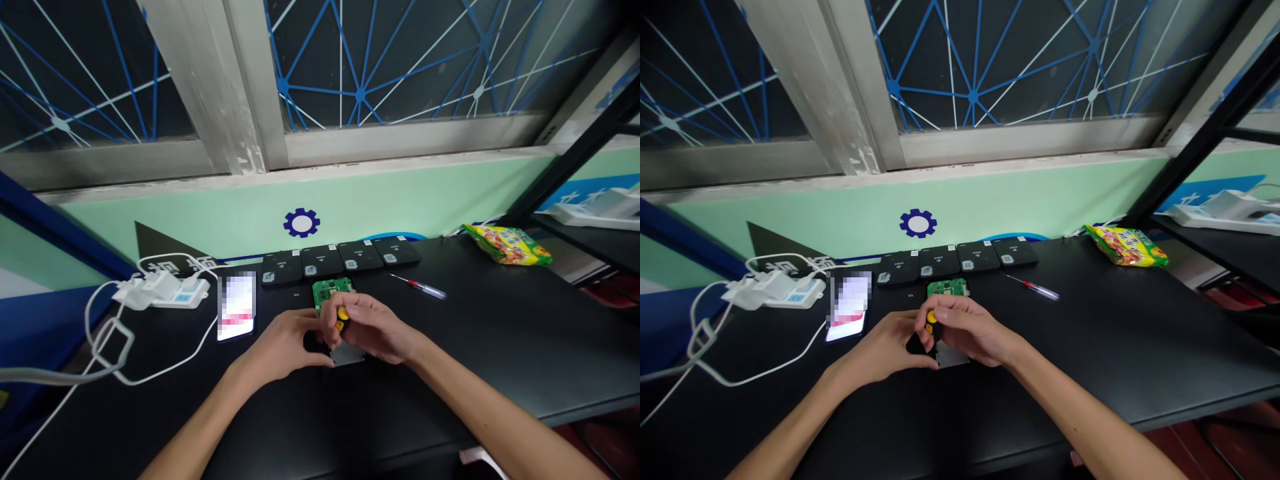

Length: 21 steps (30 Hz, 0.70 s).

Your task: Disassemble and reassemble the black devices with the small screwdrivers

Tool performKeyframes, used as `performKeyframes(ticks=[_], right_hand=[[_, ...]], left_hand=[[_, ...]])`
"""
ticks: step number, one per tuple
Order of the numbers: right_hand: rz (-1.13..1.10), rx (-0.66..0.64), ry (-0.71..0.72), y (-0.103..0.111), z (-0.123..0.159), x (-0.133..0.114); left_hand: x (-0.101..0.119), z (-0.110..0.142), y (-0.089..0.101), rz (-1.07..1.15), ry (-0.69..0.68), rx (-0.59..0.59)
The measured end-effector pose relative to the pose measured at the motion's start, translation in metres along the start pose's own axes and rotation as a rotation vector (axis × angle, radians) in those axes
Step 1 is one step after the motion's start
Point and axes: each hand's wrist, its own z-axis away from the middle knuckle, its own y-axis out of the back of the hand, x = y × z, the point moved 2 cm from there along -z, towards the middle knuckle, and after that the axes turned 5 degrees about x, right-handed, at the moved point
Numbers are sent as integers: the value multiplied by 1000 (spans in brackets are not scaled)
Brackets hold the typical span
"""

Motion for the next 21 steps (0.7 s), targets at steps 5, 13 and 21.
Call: performKeyframes(ticks=[5,13,21], right_hand=[[21,-21,21,2,-1,1],[-40,-21,-13,-3,2,1],[38,4,-30,4,1,2]], left_hand=[[1,1,0,5,12,20],[2,0,0,157,0,-31],[2,-1,-1,145,6,-16]])
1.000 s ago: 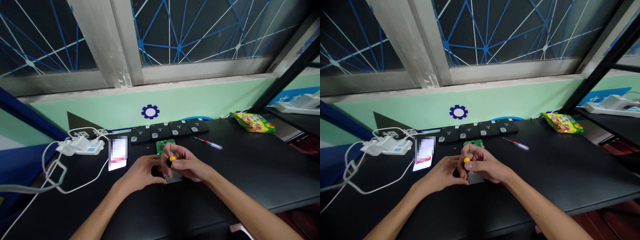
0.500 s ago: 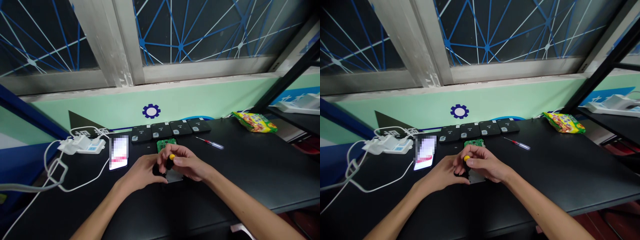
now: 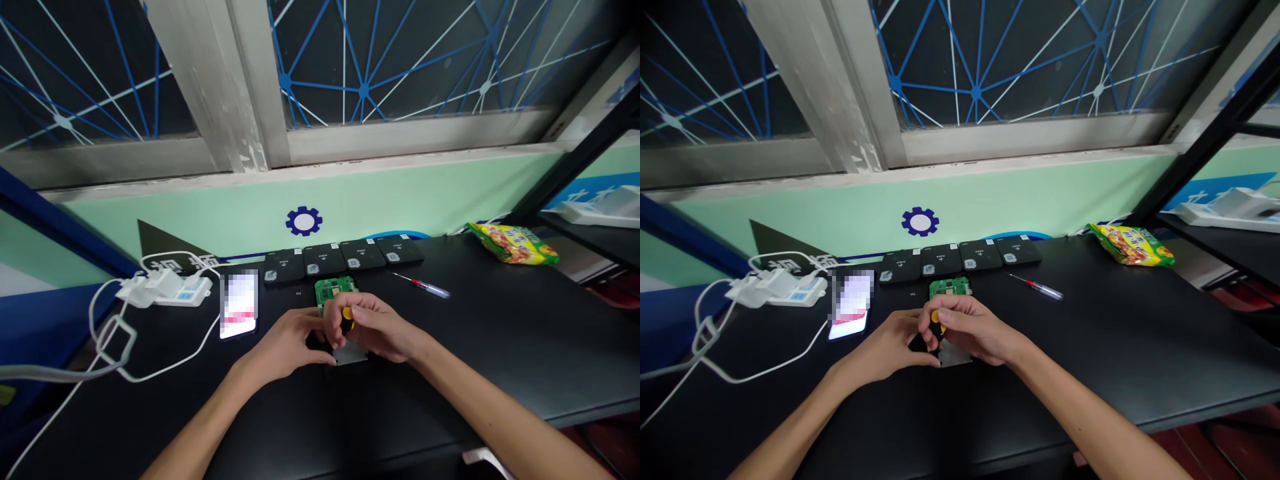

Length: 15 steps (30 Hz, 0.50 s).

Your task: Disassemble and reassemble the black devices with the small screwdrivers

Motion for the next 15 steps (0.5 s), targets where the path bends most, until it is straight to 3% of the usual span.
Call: performKeyframes(ticks=[15], right_hand=[[24,30,78,6,-5,2]], left_hand=[[-4,0,-2,-63,-54,37]])
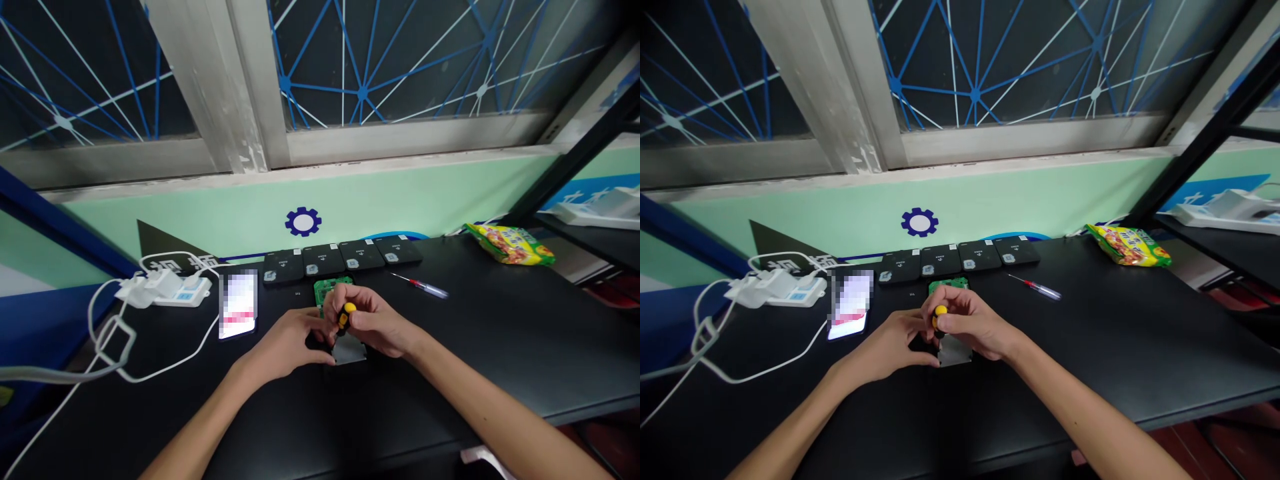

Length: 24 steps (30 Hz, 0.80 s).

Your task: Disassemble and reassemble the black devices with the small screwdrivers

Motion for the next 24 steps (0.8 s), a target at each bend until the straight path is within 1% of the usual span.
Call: performKeyframes(ticks=[4,8,14,16,18,20,22,24], right_hand=[[50,8,4,0,1,0],[95,9,26,2,1,-2],[264,9,-14,4,1,-6],[320,28,20,5,0,-6],[370,102,83,9,-1,-6],[398,218,135,16,-2,-5],[380,347,172,24,-2,-5],[316,465,200,30,-3,-6]], left_hand=[[-3,1,-1,-7,2,2],[-4,0,-1,-35,5,-24],[3,1,2,-68,11,-19],[7,3,4,-119,15,-17],[13,5,7,-200,10,-8],[19,8,8,-263,-2,15],[24,9,6,-283,-10,46],[28,9,1,-279,-23,75]])
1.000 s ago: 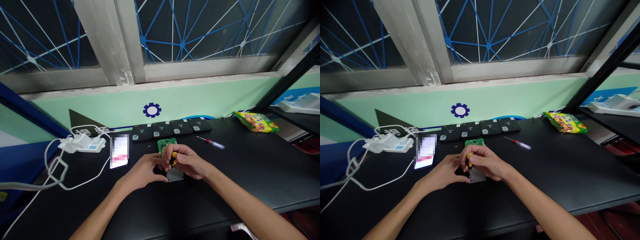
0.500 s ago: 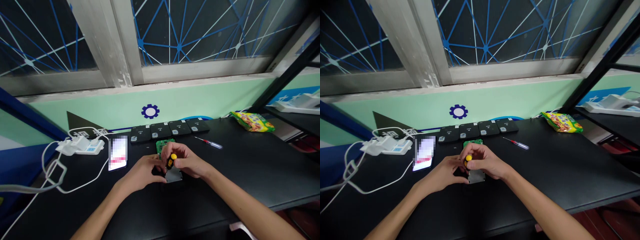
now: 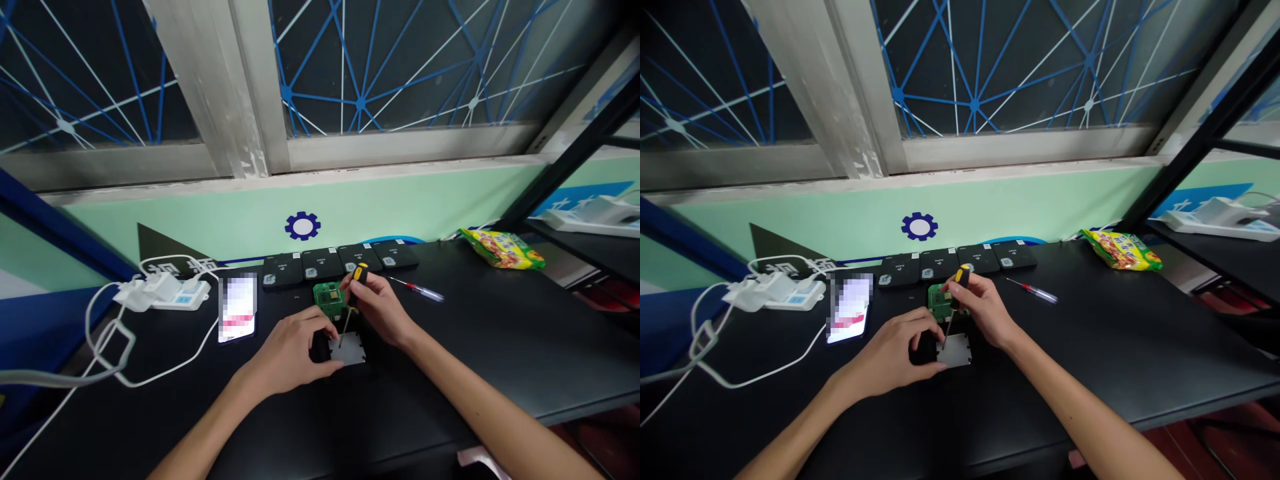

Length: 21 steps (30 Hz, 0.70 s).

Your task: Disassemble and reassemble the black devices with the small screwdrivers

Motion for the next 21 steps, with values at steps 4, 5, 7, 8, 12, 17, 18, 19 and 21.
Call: performKeyframes(ticks=[4,5,7,8,12,17,18,19,21], right_hand=[[-170,131,-24,4,-4,-2],[-200,137,-27,3,-5,-3],[-213,137,-21,3,-6,-7],[-202,135,-17,2,-6,-8],[-146,144,5,2,-6,-12],[-28,192,9,3,-6,-7],[-6,203,8,3,-7,-6],[18,212,12,3,-7,-5],[67,228,29,3,-7,-4]], left_hand=[[7,1,-16,28,-89,71],[8,1,-21,27,-111,85],[10,2,-27,24,-136,105],[10,2,-29,25,-136,112],[10,3,-32,25,-111,111],[12,3,-32,16,-111,100],[13,3,-31,14,-112,102],[14,3,-31,12,-112,104],[14,3,-32,15,-112,112]])
